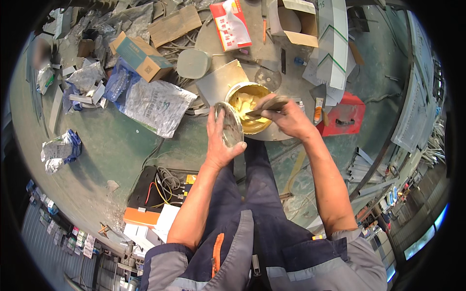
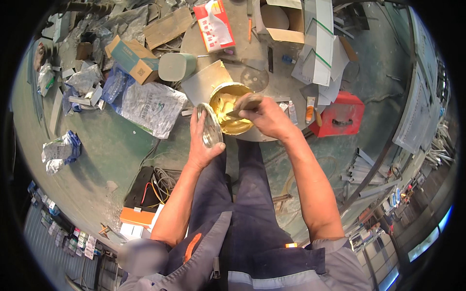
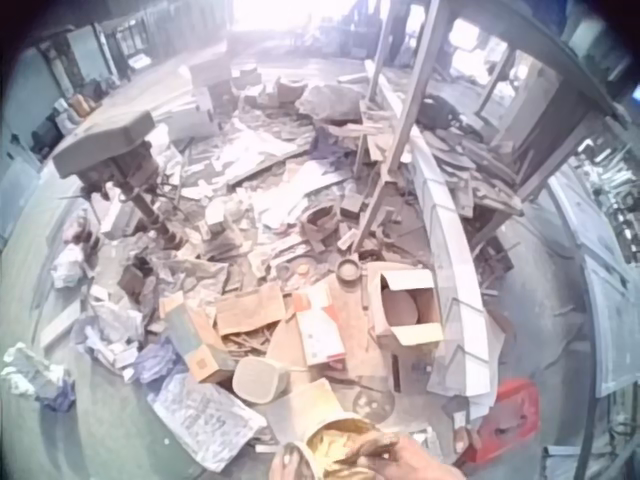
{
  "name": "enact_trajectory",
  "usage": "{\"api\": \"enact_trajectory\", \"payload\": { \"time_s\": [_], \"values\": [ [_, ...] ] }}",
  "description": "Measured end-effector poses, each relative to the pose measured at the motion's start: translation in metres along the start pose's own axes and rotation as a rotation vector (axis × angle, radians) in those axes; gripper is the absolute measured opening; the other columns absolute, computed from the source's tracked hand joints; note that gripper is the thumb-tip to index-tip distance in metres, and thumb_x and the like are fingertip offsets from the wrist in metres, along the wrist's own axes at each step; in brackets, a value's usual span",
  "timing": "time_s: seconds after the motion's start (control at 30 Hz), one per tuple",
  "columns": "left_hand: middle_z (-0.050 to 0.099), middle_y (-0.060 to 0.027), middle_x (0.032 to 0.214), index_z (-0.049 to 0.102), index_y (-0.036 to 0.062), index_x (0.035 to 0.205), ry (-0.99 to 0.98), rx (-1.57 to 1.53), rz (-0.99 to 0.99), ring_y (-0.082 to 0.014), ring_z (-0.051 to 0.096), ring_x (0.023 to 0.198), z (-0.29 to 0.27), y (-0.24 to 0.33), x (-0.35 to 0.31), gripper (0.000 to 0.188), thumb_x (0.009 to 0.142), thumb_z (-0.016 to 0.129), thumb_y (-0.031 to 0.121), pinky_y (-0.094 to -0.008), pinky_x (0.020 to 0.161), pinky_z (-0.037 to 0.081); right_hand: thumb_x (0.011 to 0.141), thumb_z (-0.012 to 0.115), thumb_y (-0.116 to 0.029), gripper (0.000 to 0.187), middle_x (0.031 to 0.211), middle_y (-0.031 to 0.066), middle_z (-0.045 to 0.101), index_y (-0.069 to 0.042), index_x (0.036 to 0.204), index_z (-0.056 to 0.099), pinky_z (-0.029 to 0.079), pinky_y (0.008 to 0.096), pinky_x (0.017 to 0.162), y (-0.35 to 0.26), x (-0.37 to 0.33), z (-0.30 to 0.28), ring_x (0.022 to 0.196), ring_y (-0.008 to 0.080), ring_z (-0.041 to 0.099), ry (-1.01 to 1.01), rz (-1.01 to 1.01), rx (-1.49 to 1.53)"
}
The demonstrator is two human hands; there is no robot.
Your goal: The person scoops a yellow paste from a container onto a metal sheet using a putty knife, then spreads the paste onto a large metal panel with a decorative pattern. The person repeatedly reloads the putty knife and applies the paste to different sections of the panel.
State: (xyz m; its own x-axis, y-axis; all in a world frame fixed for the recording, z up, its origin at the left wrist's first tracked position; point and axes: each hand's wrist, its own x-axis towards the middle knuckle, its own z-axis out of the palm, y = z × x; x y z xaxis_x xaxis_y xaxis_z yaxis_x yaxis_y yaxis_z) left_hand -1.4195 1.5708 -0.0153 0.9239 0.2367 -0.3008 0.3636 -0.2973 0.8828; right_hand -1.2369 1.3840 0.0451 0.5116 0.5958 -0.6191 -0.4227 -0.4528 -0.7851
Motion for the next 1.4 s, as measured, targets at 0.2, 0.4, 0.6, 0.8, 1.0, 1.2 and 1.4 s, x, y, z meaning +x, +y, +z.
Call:
{"api": "enact_trajectory", "payload": {
  "time_s": [0.2, 0.4, 0.6, 0.8, 1.0, 1.2, 1.4],
  "values": [
    [0.018, -0.0339, 0.161, 0.034, 0.0013, 0.154, -0.009, -0.029, -0.030, -0.0491, 0.022, 0.148, -0.002, 0.001, 0.000, 0.124, 0.063, 0.077, 0.074, -0.0540, 0.120, 0.023, 0.092, 0.076, -0.028, 0.033, 0.106, 0.0051, 0.070, -0.006, 0.114, 0.065, 0.054, 0.0324, 0.083, 0.016, -0.028, -0.034, 0.096, 0.0165, 0.065, 0.200, -0.017, 0.451],
    [0.019, -0.0336, 0.160, 0.032, 0.0006, 0.154, 0.023, -0.105, -0.058, -0.0474, 0.024, 0.148, -0.004, 0.002, -0.001, 0.129, 0.060, 0.078, 0.075, -0.0523, 0.120, 0.025, 0.099, 0.067, -0.030, 0.029, 0.117, 0.0040, 0.064, -0.010, 0.119, 0.061, 0.054, 0.0476, 0.096, 0.044, -0.053, -0.048, 0.116, 0.0251, 0.062, 0.195, -0.070, 0.955],
    [0.020, -0.0326, 0.160, 0.028, 0.0033, 0.156, 0.064, -0.042, -0.020, -0.0480, 0.024, 0.148, -0.014, 0.008, 0.000, 0.131, 0.057, 0.081, 0.072, -0.0534, 0.120, 0.025, 0.100, 0.065, -0.027, 0.026, 0.118, 0.0015, 0.065, -0.010, 0.119, 0.062, 0.053, 0.0475, 0.100, 0.040, -0.060, -0.033, 0.119, 0.0257, 0.062, 0.123, -0.151, 1.076],
    [0.017, -0.0273, 0.163, 0.030, 0.0126, 0.157, -0.017, 0.445, 0.244, -0.0489, 0.018, 0.150, -0.010, 0.054, 0.021, 0.124, 0.055, 0.090, 0.052, -0.0628, 0.118, 0.020, 0.097, 0.068, -0.030, 0.030, 0.123, 0.0037, 0.066, -0.010, 0.119, 0.061, 0.043, 0.0524, 0.111, 0.063, -0.084, -0.033, 0.126, 0.0267, 0.058, 0.194, -0.214, 1.377],
    [0.015, -0.0266, 0.164, 0.033, 0.0135, 0.157, -0.189, 0.689, 0.304, -0.0521, 0.011, 0.151, 0.034, 0.066, 0.052, 0.121, 0.057, 0.091, 0.048, -0.0687, 0.116, 0.015, 0.097, 0.069, -0.029, 0.032, 0.123, 0.0009, 0.068, -0.011, 0.122, 0.061, 0.036, 0.0510, 0.117, 0.057, -0.113, -0.034, 0.128, 0.0228, 0.057, 0.220, -0.246, 1.446],
    [0.014, -0.0281, 0.164, 0.031, 0.0121, 0.158, -0.229, 0.800, 0.248, -0.0512, 0.011, 0.151, 0.043, 0.069, 0.057, 0.125, 0.055, 0.091, 0.053, -0.0704, 0.117, 0.014, 0.097, 0.068, -0.029, 0.035, 0.124, 0.0012, 0.065, -0.010, 0.125, 0.059, 0.036, 0.0525, 0.116, 0.071, -0.126, -0.033, 0.127, 0.0233, 0.056, 0.220, -0.250, 1.495],
    [0.014, -0.0283, 0.162, 0.030, 0.0136, 0.158, -0.229, 0.929, 0.208, -0.0514, 0.010, 0.150, 0.050, 0.070, 0.065, 0.130, 0.052, 0.090, 0.060, -0.0705, 0.116, 0.014, 0.096, 0.069, -0.032, 0.034, 0.126, 0.0043, 0.066, -0.012, 0.122, 0.060, 0.043, 0.0513, 0.110, 0.080, -0.128, -0.027, 0.125, 0.0264, 0.059, 0.282, -0.259, 1.540]
  ]
}}
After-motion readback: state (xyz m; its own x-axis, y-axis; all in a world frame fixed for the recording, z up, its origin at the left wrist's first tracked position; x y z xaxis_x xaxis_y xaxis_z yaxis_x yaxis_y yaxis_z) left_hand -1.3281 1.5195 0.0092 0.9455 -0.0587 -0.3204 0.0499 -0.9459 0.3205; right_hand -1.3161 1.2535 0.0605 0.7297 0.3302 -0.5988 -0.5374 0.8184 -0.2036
